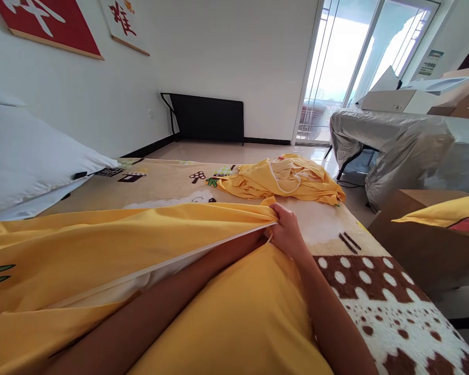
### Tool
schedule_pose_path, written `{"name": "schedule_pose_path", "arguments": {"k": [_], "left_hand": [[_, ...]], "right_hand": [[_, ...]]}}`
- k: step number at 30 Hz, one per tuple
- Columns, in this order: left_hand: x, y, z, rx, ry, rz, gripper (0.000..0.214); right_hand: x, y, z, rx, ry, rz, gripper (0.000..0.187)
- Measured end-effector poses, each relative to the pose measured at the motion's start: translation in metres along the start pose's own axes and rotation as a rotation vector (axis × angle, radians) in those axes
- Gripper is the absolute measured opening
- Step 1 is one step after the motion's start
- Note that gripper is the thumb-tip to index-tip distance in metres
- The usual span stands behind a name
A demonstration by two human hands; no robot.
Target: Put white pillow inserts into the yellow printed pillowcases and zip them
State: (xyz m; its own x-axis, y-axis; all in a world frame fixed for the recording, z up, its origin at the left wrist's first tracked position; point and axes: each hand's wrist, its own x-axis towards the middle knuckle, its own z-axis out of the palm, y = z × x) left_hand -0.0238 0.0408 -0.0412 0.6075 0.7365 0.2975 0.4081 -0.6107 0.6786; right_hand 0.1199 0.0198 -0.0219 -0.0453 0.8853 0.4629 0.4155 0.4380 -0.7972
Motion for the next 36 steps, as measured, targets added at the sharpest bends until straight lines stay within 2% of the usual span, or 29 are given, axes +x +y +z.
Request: {"name": "schedule_pose_path", "arguments": {"k": [4,9,15,21,26,28,30,32,34,36], "left_hand": [[-0.006,-0.003,-0.006,-0.005,-0.001,0.054,0.033],[-0.015,-0.003,-0.014,-0.108,0.010,-0.071,0.036],[-0.012,0.001,-0.013,-0.072,-0.014,0.022,0.040],[-0.007,-0.014,-0.014,-0.080,-0.081,-0.030,0.045],[-0.003,-0.016,-0.011,0.004,-0.135,0.051,0.021],[-0.008,-0.008,-0.010,0.030,-0.100,0.046,0.024],[-0.016,0.002,-0.009,0.051,-0.010,0.034,0.027],[-0.025,0.011,-0.009,0.069,0.042,0.075,0.030],[-0.031,0.015,-0.009,0.050,0.055,0.145,0.032],[-0.031,0.012,-0.007,0.003,0.068,0.158,0.032]], "right_hand": [[0.001,0.004,0.002,0.018,0.032,0.001,0.018],[0.000,0.002,0.006,0.046,0.053,-0.053,0.022],[0.000,0.000,0.007,0.103,0.046,-0.048,0.021],[-0.001,0.000,0.008,0.131,0.033,-0.055,0.022],[0.000,0.002,0.007,0.135,0.016,-0.056,0.021],[0.000,0.001,0.007,0.114,0.021,-0.065,0.021],[0.000,0.000,0.007,0.089,0.019,-0.069,0.021],[-0.001,-0.003,0.007,0.055,0.012,-0.075,0.024],[-0.003,-0.006,0.008,0.022,0.012,-0.083,0.027],[-0.004,-0.008,0.008,0.005,0.020,-0.089,0.029]]}}
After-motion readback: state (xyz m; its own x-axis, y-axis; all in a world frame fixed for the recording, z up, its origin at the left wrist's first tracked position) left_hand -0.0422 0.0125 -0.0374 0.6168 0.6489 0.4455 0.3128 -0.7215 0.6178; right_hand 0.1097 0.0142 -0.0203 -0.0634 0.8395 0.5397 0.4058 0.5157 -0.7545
